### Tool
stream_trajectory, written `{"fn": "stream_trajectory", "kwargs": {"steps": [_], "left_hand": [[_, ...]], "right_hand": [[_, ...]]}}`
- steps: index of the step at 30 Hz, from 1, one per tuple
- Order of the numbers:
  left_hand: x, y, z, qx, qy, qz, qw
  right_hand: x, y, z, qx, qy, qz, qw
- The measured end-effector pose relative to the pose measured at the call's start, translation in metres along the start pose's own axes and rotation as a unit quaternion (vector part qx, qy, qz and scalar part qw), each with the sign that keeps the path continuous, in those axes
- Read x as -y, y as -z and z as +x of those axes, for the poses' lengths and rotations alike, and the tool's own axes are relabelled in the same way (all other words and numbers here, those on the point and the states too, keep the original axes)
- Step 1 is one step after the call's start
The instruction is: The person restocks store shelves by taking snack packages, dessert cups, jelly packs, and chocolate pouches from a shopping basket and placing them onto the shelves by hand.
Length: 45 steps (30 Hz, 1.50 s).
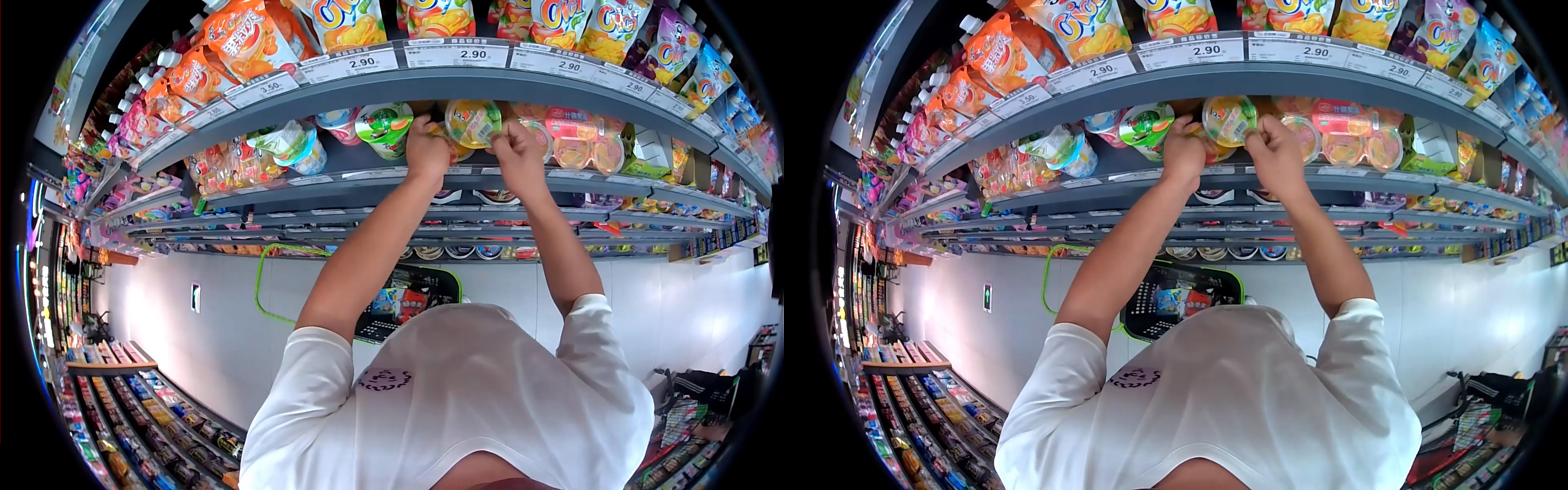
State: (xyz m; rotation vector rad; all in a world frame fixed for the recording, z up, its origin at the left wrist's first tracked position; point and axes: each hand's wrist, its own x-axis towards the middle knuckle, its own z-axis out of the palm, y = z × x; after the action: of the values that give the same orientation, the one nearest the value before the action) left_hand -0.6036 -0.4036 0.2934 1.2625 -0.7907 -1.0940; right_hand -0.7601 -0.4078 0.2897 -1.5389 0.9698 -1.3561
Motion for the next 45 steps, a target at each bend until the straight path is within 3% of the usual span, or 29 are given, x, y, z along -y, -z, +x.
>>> {"fn": "stream_trajectory", "kwargs": {"steps": [1, 5, 7, 8, 10, 13, 16, 19, 23, 32, 34, 38, 40, 41, 43, 45], "left_hand": [[0.003, 0.001, 0.004, -0.004, -0.015, 0.027, 1.000], [0.018, 0.004, 0.005, -0.011, -0.080, 0.111, 0.991], [0.026, 0.007, 0.004, -0.023, -0.127, 0.168, 0.977], [0.031, 0.008, 0.003, -0.033, -0.173, 0.224, 0.958], [0.027, 0.008, -0.003, -0.035, -0.193, 0.254, 0.947], [0.024, 0.009, -0.008, -0.023, -0.228, 0.276, 0.934], [0.023, 0.009, -0.011, -0.004, -0.259, 0.266, 0.928], [0.022, 0.010, -0.017, 0.005, -0.294, 0.286, 0.912], [0.023, 0.015, -0.021, 0.034, -0.309, 0.384, 0.870], [0.012, 0.024, -0.023, 0.041, -0.306, 0.361, 0.880], [0.015, 0.027, -0.019, 0.036, -0.300, 0.356, 0.884], [0.012, 0.029, -0.022, 0.029, -0.296, 0.356, 0.886], [0.013, 0.031, -0.022, 0.032, -0.295, 0.354, 0.887], [0.014, 0.032, -0.022, 0.036, -0.295, 0.351, 0.888], [0.014, 0.032, -0.022, 0.034, -0.296, 0.348, 0.889], [0.012, 0.034, -0.023, 0.032, -0.296, 0.345, 0.890]], "right_hand": [[0.001, 0.001, 0.002, 0.001, 0.009, -0.083, 0.996], [0.017, -0.006, 0.002, -0.003, 0.036, -0.209, 0.977], [0.009, -0.010, 0.007, -0.042, 0.258, -0.367, 0.893], [0.007, -0.011, 0.006, -0.041, 0.258, -0.367, 0.893], [0.005, -0.012, 0.006, -0.036, 0.357, -0.432, 0.827], [0.011, -0.011, 0.007, -0.020, 0.405, -0.450, 0.796], [0.019, -0.006, 0.000, 0.029, 0.351, -0.496, 0.794], [0.014, 0.000, 0.001, 0.038, 0.364, -0.525, 0.768], [0.008, 0.000, -0.004, 0.056, 0.331, -0.525, 0.782], [0.002, -0.001, -0.008, 0.051, 0.308, -0.502, 0.807], [0.002, 0.000, -0.009, 0.058, 0.279, -0.435, 0.854], [0.000, -0.003, -0.011, 0.042, 0.257, -0.358, 0.896], [0.001, -0.006, -0.011, 0.041, 0.179, -0.298, 0.937], [-0.001, -0.006, -0.011, 0.041, 0.179, -0.298, 0.937], [-0.006, -0.008, -0.009, 0.066, 0.087, -0.245, 0.963], [-0.010, -0.010, -0.007, 0.080, 0.094, -0.246, 0.961]]}}
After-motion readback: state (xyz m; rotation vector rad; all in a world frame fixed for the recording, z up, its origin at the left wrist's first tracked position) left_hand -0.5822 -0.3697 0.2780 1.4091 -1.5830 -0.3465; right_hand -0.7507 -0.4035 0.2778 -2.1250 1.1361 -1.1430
